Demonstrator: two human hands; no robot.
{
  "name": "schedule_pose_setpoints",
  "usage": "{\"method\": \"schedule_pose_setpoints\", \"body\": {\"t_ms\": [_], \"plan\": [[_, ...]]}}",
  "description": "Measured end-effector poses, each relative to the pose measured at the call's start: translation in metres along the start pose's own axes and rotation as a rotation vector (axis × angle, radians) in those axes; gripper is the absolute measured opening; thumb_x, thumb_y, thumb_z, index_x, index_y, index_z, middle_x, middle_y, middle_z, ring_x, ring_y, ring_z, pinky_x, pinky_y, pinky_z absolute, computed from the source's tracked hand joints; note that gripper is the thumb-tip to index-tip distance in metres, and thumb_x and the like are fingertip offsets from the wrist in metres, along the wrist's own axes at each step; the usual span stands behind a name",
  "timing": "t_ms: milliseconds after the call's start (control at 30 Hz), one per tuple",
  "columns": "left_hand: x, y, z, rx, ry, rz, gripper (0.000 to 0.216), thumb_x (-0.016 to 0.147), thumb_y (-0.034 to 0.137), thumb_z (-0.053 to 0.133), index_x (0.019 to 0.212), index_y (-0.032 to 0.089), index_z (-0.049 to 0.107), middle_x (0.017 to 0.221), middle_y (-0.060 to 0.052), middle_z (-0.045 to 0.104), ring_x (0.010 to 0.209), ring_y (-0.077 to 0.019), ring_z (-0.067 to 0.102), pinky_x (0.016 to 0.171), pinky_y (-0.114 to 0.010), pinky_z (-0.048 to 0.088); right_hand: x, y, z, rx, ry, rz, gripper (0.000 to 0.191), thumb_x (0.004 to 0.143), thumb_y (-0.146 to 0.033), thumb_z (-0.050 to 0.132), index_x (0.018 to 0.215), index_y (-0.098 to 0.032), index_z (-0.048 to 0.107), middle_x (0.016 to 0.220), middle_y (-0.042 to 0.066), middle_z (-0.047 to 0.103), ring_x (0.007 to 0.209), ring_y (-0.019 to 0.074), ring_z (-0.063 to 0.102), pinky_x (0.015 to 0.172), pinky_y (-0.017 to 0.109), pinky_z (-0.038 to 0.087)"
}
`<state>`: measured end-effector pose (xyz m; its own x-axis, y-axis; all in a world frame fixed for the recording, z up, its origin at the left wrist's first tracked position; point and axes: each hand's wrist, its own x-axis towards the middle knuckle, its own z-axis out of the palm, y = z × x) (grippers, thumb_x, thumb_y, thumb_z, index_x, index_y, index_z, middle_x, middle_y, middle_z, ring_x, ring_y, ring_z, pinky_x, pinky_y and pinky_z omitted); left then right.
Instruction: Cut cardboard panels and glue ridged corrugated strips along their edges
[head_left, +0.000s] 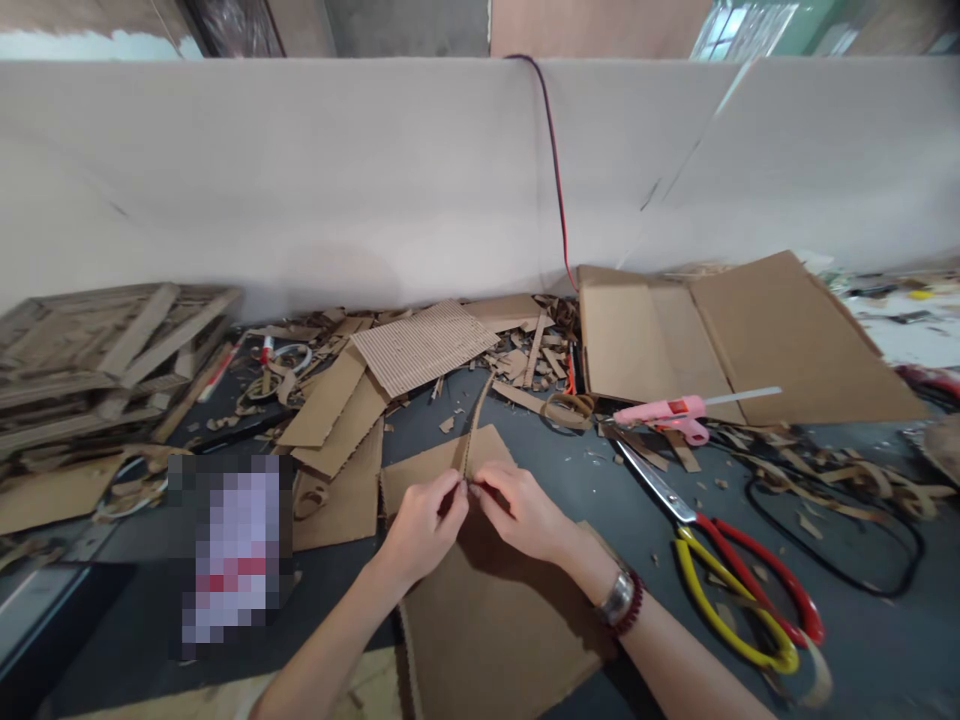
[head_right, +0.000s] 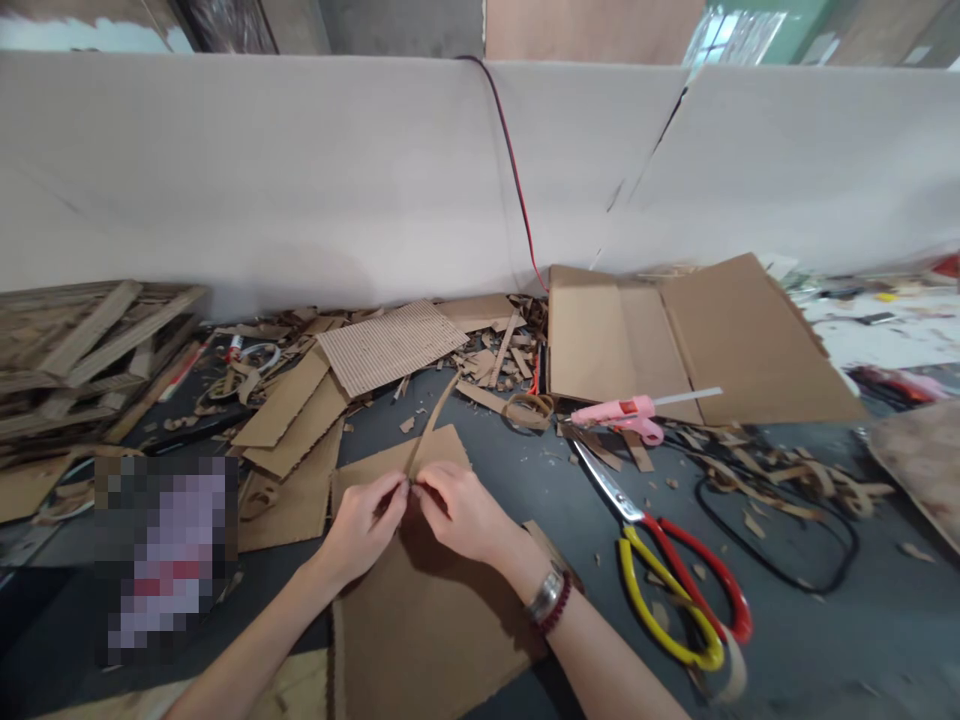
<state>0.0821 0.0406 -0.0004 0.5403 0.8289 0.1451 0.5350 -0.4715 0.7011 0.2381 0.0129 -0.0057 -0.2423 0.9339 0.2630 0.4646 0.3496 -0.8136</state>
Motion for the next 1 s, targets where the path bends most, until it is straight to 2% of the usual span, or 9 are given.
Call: {"method": "schedule_pose_setpoints", "body": {"t_ms": [133,267,433,700,1000], "plan": [[0.0007,-0.0003,0.0009,-0.035,-0.025,-0.029,0.027,0.087,0.029,0.036,0.061,0.021,0.034,0.049,0.007,0.036,0.044,-0.0094,0.039,0.045,-0.021,0.028,-0.0003,0.0023,0.0049,0.013,-0.017,-0.016,0.018,0.081,-0.008,0.035,0.067,-0.020,0.036,0.067,-0.001,0.044,0.061,0.0109,0.039,0.058,0.022,0.032],[0.0020,-0.0015,0.0011,-0.083,-0.057,-0.058,0.029,0.088,0.030,0.034,0.061,0.021,0.033,0.049,0.006,0.044,0.046,-0.0102,0.047,0.049,-0.021,0.033,0.0011,0.0022,0.0061,0.048,-0.011,0.008,0.019,0.083,-0.010,0.034,0.067,-0.020,0.034,0.066,-0.002,0.041,0.060,0.0103,0.038,0.057,0.021,0.032],[0.0016,-0.0036,0.0015,-0.086,-0.069,-0.055,0.028,0.089,0.029,0.034,0.062,0.021,0.035,0.050,0.006,0.045,0.048,-0.0098,0.049,0.051,-0.020,0.034,0.0022,0.0001,0.0031,0.098,-0.026,0.063,0.021,0.084,-0.013,0.035,0.065,-0.019,0.036,0.063,-0.003,0.042,0.057,0.0092,0.038,0.054,0.020,0.031],[-0.0009,-0.0045,0.0029,-0.055,-0.046,-0.027,0.026,0.087,0.028,0.034,0.062,0.021,0.030,0.051,0.007,0.033,0.045,-0.0092,0.035,0.047,-0.022,0.025,0.0027,-0.0001,0.0031,0.107,-0.013,0.101,0.021,0.082,-0.014,0.037,0.062,-0.019,0.037,0.059,-0.004,0.040,0.055,0.0087,0.036,0.052,0.020,0.029],[0.0009,-0.0006,0.0029,-0.053,-0.038,-0.030,0.027,0.085,0.027,0.036,0.060,0.021,0.026,0.049,0.008,0.030,0.044,-0.0082,0.030,0.045,-0.020,0.023,0.0021,-0.0009,0.0067,0.107,0.007,0.155,0.023,0.082,-0.016,0.036,0.060,-0.019,0.036,0.054,-0.006,0.038,0.050,0.0079,0.034,0.048,0.020,0.027]]}}
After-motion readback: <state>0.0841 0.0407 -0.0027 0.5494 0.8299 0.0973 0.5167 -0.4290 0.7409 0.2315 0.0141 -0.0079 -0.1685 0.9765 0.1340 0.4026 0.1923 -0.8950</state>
